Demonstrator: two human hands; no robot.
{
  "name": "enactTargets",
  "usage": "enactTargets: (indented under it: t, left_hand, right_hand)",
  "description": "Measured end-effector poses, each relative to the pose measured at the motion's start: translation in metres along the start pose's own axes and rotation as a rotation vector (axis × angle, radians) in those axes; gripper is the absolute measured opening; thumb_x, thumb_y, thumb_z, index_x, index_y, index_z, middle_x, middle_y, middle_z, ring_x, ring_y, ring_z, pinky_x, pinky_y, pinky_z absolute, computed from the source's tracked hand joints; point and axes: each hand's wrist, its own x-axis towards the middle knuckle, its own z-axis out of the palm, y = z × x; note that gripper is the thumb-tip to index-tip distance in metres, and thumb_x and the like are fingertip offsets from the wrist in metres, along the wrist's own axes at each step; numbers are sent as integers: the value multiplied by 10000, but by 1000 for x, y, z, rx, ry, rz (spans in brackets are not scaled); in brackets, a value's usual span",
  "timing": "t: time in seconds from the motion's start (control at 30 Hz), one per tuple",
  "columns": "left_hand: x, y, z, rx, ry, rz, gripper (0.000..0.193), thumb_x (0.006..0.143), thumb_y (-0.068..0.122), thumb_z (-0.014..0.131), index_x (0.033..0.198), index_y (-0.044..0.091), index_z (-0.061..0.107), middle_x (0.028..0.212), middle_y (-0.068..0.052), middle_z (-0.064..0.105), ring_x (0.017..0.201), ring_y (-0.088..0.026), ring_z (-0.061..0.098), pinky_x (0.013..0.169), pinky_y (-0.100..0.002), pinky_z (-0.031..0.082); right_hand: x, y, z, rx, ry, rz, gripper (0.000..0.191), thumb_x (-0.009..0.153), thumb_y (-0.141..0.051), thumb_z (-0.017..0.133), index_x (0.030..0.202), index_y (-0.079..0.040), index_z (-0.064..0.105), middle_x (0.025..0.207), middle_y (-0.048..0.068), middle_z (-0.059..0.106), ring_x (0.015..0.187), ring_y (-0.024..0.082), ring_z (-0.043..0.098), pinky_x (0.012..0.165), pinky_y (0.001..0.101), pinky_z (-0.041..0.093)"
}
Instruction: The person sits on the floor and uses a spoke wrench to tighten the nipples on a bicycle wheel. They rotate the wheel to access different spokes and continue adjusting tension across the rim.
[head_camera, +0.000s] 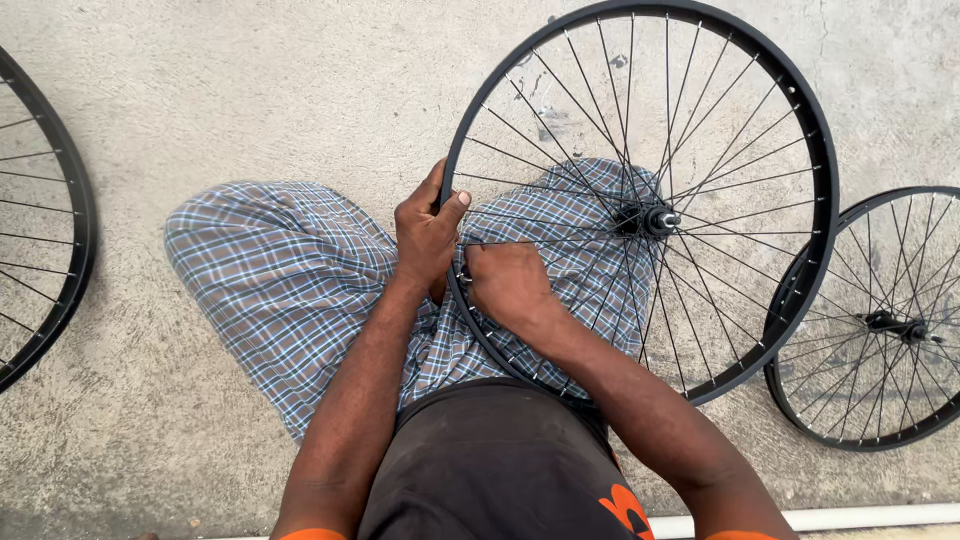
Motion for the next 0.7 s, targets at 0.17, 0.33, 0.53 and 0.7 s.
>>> enactTargets:
  t: [0.17, 0.33, 0.53, 0.7]
  left_hand:
    - [-1, -1, -4, -33, 9, -22, 521, 1011, 133, 675, 1496, -3, 539, 747, 47, 523, 571, -20, 452, 479, -225, 391]
    - [0, -2, 0, -16, -10, -12, 523, 1016, 153, 669, 1496, -11, 541, 718, 46, 506, 572, -25, 431, 478, -232, 358]
    - [1, 1, 0, 44, -4, 44, 541, 1013, 164, 685, 1493, -35, 534, 723, 35, 492, 605, -38, 442, 511, -245, 370]
    - [1, 0, -5, 14, 2, 59, 531, 1007, 143, 682, 1497, -12, 551, 724, 36, 513, 611, -42, 454, 521, -244, 380]
  right_hand:
    - [-13, 14, -15, 373, 50, -190, 467, 773, -153, 787, 1162, 24, 600, 950, 223, 707, 839, 346, 695, 773, 485, 520]
    - [-35, 20, -6, 278, 433, -420, 238, 861, -136, 723, 1050, -31, 624, 976, 200, 706, 881, 321, 695, 788, 474, 525]
    - [-1, 0, 0, 4, 114, -61, 148, 812, -131, 726, 911, -44, 657, 759, 134, 696, 719, 311, 695, 721, 501, 542]
    - [-13, 12, -8, 315, 154, -215, 322, 745, -157, 762, 1012, -9, 660, 802, 149, 707, 704, 309, 702, 689, 481, 555]
